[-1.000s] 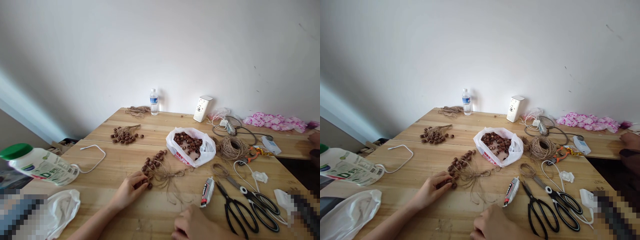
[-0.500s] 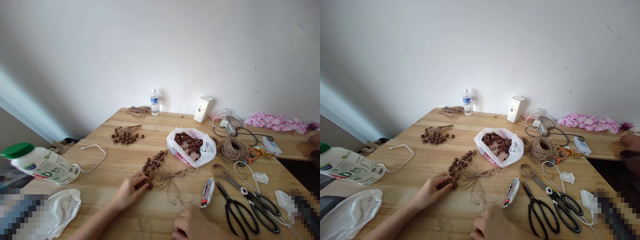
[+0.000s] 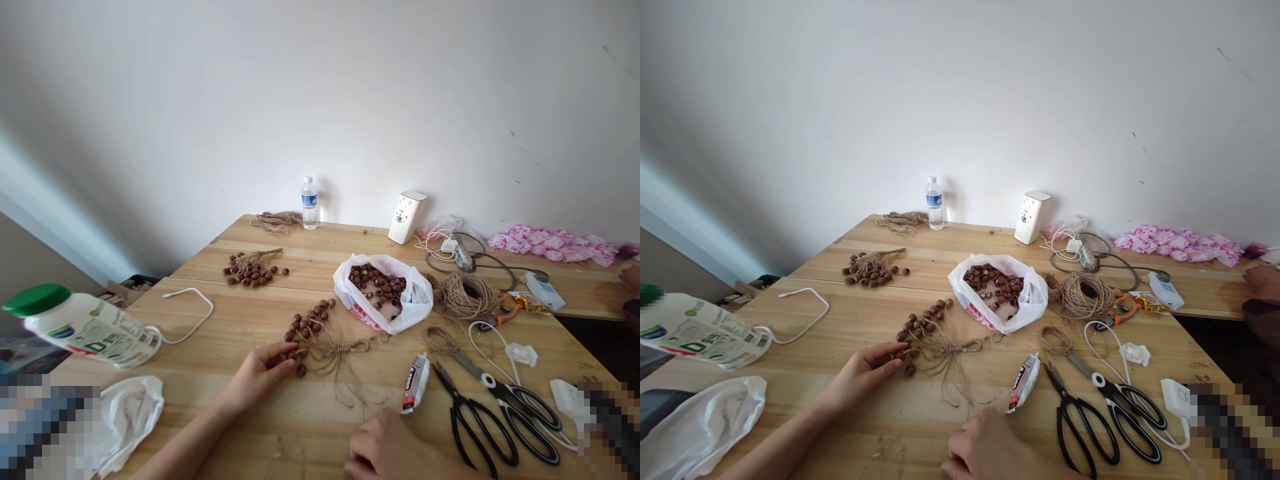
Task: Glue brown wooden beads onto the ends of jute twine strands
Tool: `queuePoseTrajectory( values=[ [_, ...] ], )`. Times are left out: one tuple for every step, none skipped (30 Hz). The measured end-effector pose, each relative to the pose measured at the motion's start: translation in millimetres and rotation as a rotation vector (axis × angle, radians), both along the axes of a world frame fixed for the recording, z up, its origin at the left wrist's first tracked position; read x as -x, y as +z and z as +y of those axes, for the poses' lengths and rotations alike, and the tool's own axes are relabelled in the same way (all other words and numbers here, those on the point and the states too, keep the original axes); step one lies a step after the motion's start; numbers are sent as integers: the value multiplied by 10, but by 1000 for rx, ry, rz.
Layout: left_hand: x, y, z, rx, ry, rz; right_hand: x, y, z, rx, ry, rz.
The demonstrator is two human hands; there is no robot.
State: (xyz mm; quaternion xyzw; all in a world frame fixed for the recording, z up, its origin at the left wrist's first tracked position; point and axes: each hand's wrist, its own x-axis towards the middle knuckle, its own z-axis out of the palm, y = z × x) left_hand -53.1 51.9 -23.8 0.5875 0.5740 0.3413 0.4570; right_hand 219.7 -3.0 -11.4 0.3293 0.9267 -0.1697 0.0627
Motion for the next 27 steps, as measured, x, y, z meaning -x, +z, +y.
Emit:
queuePoseTrajectory(
  values=[
    [-4,0,0,13,4,-25,0,5,-1,-1,0,2],
    [-7,-2,0,20,10,-47,-1,9,-2,-2,0,4],
    [-9,-8,1,26,16,-67,0,14,-3,-3,0,4],
    [-9,-15,3,31,21,-86,1,17,-4,-4,-1,3],
    [-9,-21,4,36,22,-105,2,19,-5,-5,-3,0],
    [-6,-27,6,40,21,-121,3,19,-6,-4,-5,-2],
    [-3,-32,7,46,19,-132,4,18,-7,0,-6,-3],
    [2,-35,8,53,15,-140,4,17,-7,5,-7,-2],
    [7,-36,9,58,12,-144,4,15,-8,12,-11,-1],
    [12,-36,9,60,9,-142,4,14,-8,19,-14,1],
    [17,-33,8,60,5,-138,3,13,-8,26,-17,3],
    [21,-29,7,61,0,-133,3,13,-8,33,-19,4],
    [23,-24,5,62,-4,-129,2,15,-8,40,-22,4],
    [23,-16,4,65,-9,-128,2,16,-8,47,-24,4],
    [22,-8,3,70,-11,-128,1,17,-7,52,-25,4],
    [19,1,2,77,-12,-130,1,17,-6,56,-25,5],
    [16,10,1,83,-10,-131,0,16,-5,60,-24,8],
    [13,17,0,89,-9,-131,-2,13,-3,63,-21,11],
    [11,21,1,92,-6,-128,-3,9,-2,66,-17,15],
    [9,21,1,93,-4,-121,-5,5,-1,67,-12,19],
    [8,17,1,85,-2,-108,-6,0,0,66,-9,21],
    [8,7,2,68,0,-89,-7,-3,0,60,-8,22],
    [7,-6,2,40,3,-67,-8,-5,0,51,-8,21],
    [7,-23,2,5,5,-43,-8,-6,0,40,-9,20],
    [6,-41,0,-34,5,-19,-9,-5,-1,31,-12,17],
    [4,-60,-3,-68,4,6,-9,-4,-1,26,-13,15],
    [3,-76,-6,-96,4,37,-9,-2,0,26,-12,14]
  ],
)
